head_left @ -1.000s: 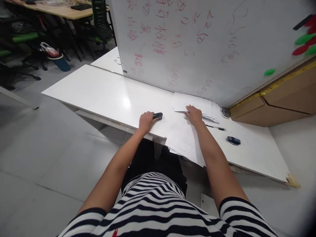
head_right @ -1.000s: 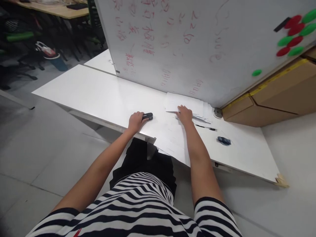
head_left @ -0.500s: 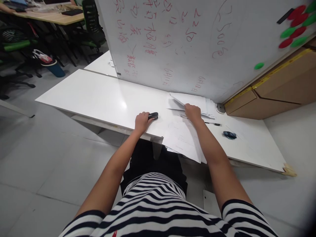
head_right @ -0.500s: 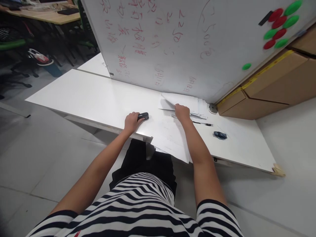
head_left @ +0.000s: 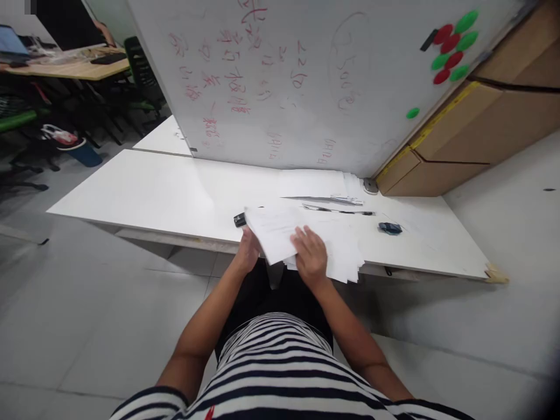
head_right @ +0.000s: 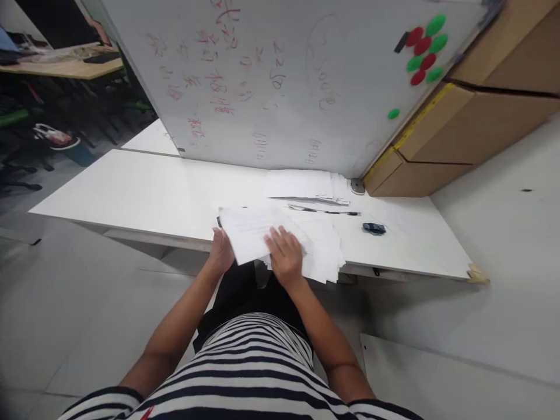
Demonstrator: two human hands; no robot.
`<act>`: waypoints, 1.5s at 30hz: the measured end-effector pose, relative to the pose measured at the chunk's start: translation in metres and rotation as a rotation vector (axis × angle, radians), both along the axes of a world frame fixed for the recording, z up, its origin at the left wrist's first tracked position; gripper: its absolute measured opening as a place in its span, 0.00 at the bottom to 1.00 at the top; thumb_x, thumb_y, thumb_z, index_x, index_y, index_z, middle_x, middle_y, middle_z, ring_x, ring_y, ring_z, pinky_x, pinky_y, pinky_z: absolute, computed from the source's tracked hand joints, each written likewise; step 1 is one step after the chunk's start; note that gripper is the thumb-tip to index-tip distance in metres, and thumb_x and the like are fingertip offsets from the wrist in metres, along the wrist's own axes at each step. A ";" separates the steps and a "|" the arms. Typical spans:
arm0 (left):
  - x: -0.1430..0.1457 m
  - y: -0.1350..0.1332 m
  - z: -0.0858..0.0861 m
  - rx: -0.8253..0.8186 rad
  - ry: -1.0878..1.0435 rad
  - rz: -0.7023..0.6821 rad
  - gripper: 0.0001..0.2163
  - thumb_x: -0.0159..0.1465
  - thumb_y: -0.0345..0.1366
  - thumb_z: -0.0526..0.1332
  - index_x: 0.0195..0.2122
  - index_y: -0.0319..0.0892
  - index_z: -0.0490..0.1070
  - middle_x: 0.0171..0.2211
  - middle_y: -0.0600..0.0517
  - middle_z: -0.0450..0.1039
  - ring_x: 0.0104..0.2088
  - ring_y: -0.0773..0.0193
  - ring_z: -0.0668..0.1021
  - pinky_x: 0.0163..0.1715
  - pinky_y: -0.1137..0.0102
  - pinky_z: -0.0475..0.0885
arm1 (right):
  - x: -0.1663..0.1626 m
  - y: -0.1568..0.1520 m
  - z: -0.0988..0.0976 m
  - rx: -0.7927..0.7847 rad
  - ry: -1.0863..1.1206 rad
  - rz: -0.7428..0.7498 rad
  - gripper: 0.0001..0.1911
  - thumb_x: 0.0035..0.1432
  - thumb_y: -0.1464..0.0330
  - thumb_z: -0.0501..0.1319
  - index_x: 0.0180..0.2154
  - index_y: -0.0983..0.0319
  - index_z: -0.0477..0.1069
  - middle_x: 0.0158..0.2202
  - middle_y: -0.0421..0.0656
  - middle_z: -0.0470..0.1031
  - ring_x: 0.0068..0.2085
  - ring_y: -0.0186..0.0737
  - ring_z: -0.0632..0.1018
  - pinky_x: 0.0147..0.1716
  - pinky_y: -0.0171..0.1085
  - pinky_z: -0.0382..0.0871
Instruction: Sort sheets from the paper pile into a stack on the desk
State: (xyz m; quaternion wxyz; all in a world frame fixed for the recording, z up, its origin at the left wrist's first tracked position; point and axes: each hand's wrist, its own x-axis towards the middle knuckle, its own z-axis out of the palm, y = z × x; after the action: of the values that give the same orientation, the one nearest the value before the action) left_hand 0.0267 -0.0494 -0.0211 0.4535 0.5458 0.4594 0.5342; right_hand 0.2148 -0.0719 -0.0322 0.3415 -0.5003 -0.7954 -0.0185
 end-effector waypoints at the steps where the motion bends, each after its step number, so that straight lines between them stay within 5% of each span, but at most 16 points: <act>1: 0.006 -0.010 0.007 -0.066 -0.092 -0.073 0.31 0.65 0.60 0.41 0.57 0.44 0.64 0.51 0.43 0.73 0.52 0.54 0.74 0.50 0.59 0.68 | -0.005 -0.011 -0.008 -0.008 -0.008 0.038 0.22 0.64 0.70 0.47 0.54 0.53 0.71 0.56 0.43 0.72 0.64 0.44 0.62 0.61 0.52 0.57; 6: 0.010 -0.030 0.033 -0.243 -0.163 -0.200 0.20 0.59 0.48 0.62 0.50 0.46 0.70 0.44 0.49 0.77 0.45 0.55 0.78 0.46 0.60 0.72 | -0.001 -0.045 -0.024 -0.044 -0.020 0.082 0.21 0.62 0.63 0.58 0.57 0.50 0.66 0.61 0.44 0.66 0.65 0.51 0.59 0.63 0.60 0.46; 9: 0.008 -0.022 0.040 -0.247 -0.132 -0.191 0.16 0.58 0.47 0.63 0.44 0.45 0.73 0.40 0.51 0.78 0.43 0.56 0.78 0.44 0.61 0.74 | 0.021 -0.052 -0.015 -0.044 0.134 -0.159 0.36 0.56 0.55 0.62 0.63 0.52 0.55 0.66 0.50 0.56 0.67 0.56 0.55 0.61 0.63 0.48; 12: 0.016 -0.008 0.040 -0.201 -0.159 -0.239 0.16 0.59 0.47 0.63 0.44 0.45 0.73 0.39 0.51 0.78 0.41 0.57 0.79 0.42 0.62 0.74 | 0.047 -0.047 0.003 -0.049 0.444 -0.438 0.52 0.55 0.50 0.59 0.68 0.58 0.30 0.69 0.54 0.40 0.68 0.55 0.50 0.60 0.59 0.55; 14: 0.027 0.005 0.036 -0.148 -0.139 -0.278 0.16 0.59 0.48 0.63 0.44 0.44 0.74 0.39 0.50 0.78 0.42 0.56 0.79 0.42 0.61 0.74 | 0.064 -0.039 0.013 -0.093 0.663 -0.431 0.53 0.56 0.49 0.58 0.68 0.59 0.26 0.68 0.56 0.46 0.67 0.52 0.56 0.57 0.54 0.61; 17: 0.045 0.021 0.024 -0.124 -0.006 -0.298 0.19 0.56 0.49 0.65 0.43 0.43 0.75 0.43 0.48 0.78 0.45 0.52 0.78 0.44 0.60 0.73 | 0.080 -0.027 0.018 -0.226 0.895 -0.331 0.42 0.56 0.51 0.59 0.66 0.61 0.49 0.55 0.54 0.71 0.55 0.51 0.73 0.50 0.49 0.69; 19: 0.053 0.026 0.017 -0.153 0.085 -0.298 0.20 0.55 0.49 0.65 0.44 0.42 0.75 0.44 0.47 0.77 0.46 0.50 0.77 0.44 0.59 0.73 | 0.082 -0.024 0.014 -0.306 0.958 -0.351 0.32 0.54 0.52 0.62 0.55 0.64 0.67 0.46 0.52 0.78 0.48 0.51 0.77 0.48 0.48 0.71; 21: 0.055 0.026 0.013 -0.154 0.147 -0.309 0.20 0.56 0.49 0.65 0.45 0.43 0.75 0.45 0.47 0.77 0.46 0.51 0.77 0.45 0.59 0.73 | 0.080 -0.025 0.011 -0.348 0.956 -0.380 0.25 0.52 0.53 0.63 0.46 0.65 0.74 0.42 0.50 0.79 0.45 0.50 0.78 0.47 0.47 0.71; 28: 0.051 0.019 0.008 -0.006 0.227 -0.287 0.15 0.59 0.48 0.62 0.42 0.46 0.76 0.41 0.52 0.78 0.43 0.55 0.78 0.46 0.60 0.73 | 0.067 -0.029 0.020 -0.225 0.863 -0.424 0.18 0.56 0.55 0.60 0.42 0.59 0.76 0.42 0.45 0.79 0.45 0.47 0.78 0.47 0.44 0.71; 34: 0.057 0.020 -0.014 -0.097 0.131 -0.139 0.16 0.59 0.48 0.62 0.42 0.44 0.76 0.42 0.50 0.78 0.47 0.53 0.77 0.48 0.58 0.72 | 0.060 -0.025 0.011 -0.371 0.894 -0.366 0.19 0.56 0.55 0.60 0.41 0.63 0.76 0.40 0.47 0.79 0.44 0.47 0.78 0.46 0.45 0.72; 39: 0.057 0.017 -0.013 -0.054 0.134 -0.116 0.15 0.59 0.48 0.62 0.42 0.46 0.76 0.42 0.51 0.78 0.47 0.53 0.77 0.47 0.58 0.73 | 0.068 -0.025 0.012 -0.376 0.815 -0.321 0.21 0.58 0.53 0.59 0.47 0.59 0.75 0.48 0.46 0.77 0.50 0.47 0.76 0.50 0.44 0.69; 45: 0.056 0.018 -0.013 -0.107 0.082 0.006 0.17 0.59 0.47 0.63 0.44 0.43 0.74 0.44 0.49 0.78 0.46 0.55 0.77 0.48 0.61 0.72 | 0.069 -0.023 0.000 -0.496 0.858 -0.320 0.23 0.57 0.52 0.59 0.43 0.62 0.76 0.44 0.47 0.78 0.47 0.47 0.77 0.48 0.44 0.70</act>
State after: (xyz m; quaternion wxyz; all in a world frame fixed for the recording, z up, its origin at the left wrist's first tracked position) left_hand 0.0823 -0.0312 -0.0344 0.4612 0.5406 0.5073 0.4875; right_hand 0.2837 -0.0951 -0.0324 0.5010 -0.6441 -0.4779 0.3253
